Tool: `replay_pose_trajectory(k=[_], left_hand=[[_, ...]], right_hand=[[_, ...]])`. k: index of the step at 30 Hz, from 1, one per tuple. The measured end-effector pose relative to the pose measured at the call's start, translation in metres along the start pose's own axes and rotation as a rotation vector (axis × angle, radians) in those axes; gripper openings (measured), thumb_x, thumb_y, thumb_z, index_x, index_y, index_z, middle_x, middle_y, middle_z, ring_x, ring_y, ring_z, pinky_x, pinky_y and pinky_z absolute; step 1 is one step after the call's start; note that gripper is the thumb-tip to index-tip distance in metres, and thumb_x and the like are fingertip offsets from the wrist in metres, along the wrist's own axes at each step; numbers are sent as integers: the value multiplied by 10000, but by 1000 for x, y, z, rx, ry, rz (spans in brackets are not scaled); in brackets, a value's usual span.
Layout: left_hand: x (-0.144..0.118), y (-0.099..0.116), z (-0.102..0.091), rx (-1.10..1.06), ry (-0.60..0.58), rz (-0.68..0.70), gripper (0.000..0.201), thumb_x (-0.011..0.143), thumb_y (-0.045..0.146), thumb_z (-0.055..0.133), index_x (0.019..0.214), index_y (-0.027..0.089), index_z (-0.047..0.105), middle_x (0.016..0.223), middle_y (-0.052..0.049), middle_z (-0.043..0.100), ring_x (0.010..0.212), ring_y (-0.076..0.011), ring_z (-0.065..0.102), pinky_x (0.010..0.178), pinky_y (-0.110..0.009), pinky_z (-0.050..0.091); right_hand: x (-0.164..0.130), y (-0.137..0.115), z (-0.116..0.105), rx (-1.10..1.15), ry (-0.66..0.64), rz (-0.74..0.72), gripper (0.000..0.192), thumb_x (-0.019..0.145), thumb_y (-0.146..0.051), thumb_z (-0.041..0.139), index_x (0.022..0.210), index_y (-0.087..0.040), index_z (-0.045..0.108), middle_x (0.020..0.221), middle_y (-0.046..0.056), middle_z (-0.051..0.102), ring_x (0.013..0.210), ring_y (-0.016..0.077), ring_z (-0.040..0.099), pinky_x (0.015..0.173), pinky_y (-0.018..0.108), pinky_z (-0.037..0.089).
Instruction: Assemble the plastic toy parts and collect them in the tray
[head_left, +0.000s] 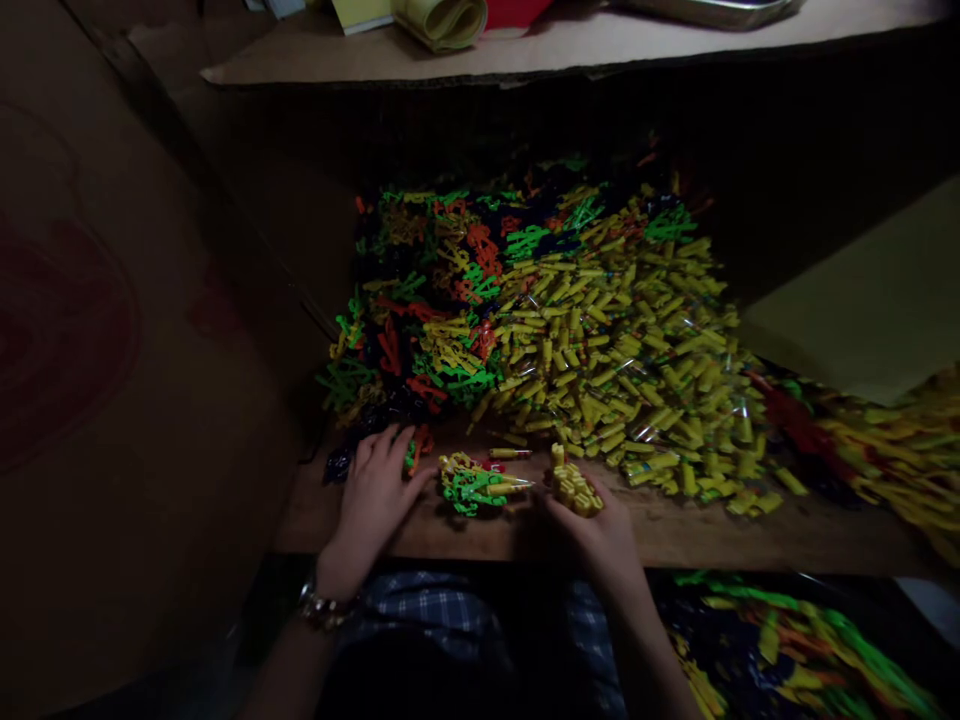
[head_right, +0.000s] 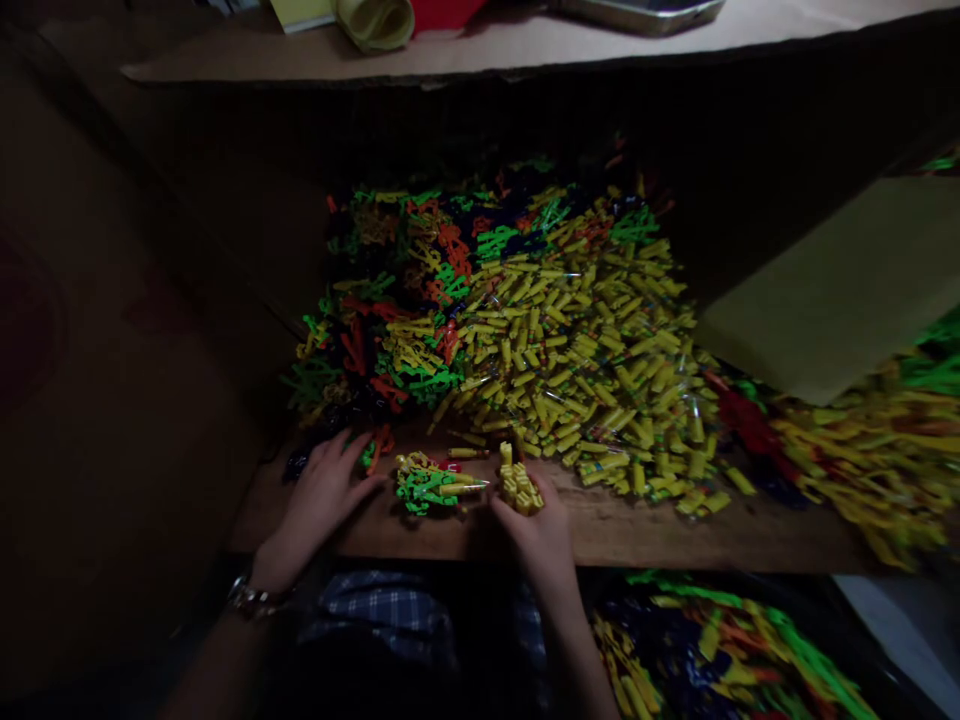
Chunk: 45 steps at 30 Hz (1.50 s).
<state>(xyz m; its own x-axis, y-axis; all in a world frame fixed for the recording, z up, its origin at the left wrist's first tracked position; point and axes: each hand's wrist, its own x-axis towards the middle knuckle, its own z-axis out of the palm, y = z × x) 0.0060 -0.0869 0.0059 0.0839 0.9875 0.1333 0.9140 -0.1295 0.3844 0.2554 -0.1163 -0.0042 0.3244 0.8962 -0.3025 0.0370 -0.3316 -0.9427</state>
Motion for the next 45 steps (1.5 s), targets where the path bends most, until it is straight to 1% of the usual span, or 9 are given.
replay_pose_trajectory(k=[4,9,14,17,22,30,38,40,45], left_hand=[[-1,-19,2,54,-22,24,311,808,158,561,1113,174,620,1162,-132,628,1018,-274,578,879,-429,479],[0,1,-3,-377,240,-204,244,848,255,517,1056,186,624,1036,-81,686,940,-224,632,872,-374,489],[1,42,-1,-1160,-72,-485,529,674,405,721,1114,139,593,908,-72,709,714,-171,671,690,-280,539],[2,55,3,-1358,-167,-539,474,603,387,781,971,121,645,835,-59,713,664,-144,651,637,-240,536],[3,62,1,-1282,-210,-524,393,618,383,763,902,132,660,783,-42,711,660,-152,655,602,-230,534],[0,62,-2,-972,-210,-281,242,700,320,674,887,169,702,889,-51,734,831,-200,668,767,-276,529],[2,64,-10,-966,-261,-238,205,711,282,664,879,172,707,893,-49,734,843,-202,663,774,-274,516],[5,58,-15,-984,-342,-224,211,696,281,681,870,166,708,865,-51,731,800,-199,661,722,-268,516],[14,40,-22,-1081,-749,-182,261,698,347,698,831,122,697,697,-56,702,641,-169,636,617,-255,485]], right_hand=[[-1,-3,-5,-25,-26,2,432,478,-371,762,831,-162,627,773,81,713,719,268,663,671,358,527],[-16,-16,7,-75,-149,-187,406,575,-259,664,971,-197,595,897,47,696,760,214,652,694,304,520],[-26,-28,19,-160,-234,-311,329,582,-195,605,910,-200,588,830,19,677,706,185,631,644,256,497],[-27,-32,18,-212,-243,-314,269,598,-213,601,866,-192,609,757,13,684,663,188,629,616,250,488],[-26,-35,13,-309,-277,-303,238,617,-222,588,844,-183,643,739,28,704,654,205,645,600,260,485],[-27,-37,6,-547,-353,-346,327,632,-205,561,948,-203,645,780,57,721,721,247,665,658,305,485],[-31,-51,1,-551,-403,-271,251,603,-211,553,838,-194,641,721,50,700,640,227,634,585,289,451],[-30,-52,0,-442,-443,-213,251,594,-200,560,829,-191,646,699,29,687,615,205,612,559,270,436],[-18,-44,-7,-148,-621,46,239,533,-171,606,768,-171,649,633,-19,627,547,147,525,486,224,381]])
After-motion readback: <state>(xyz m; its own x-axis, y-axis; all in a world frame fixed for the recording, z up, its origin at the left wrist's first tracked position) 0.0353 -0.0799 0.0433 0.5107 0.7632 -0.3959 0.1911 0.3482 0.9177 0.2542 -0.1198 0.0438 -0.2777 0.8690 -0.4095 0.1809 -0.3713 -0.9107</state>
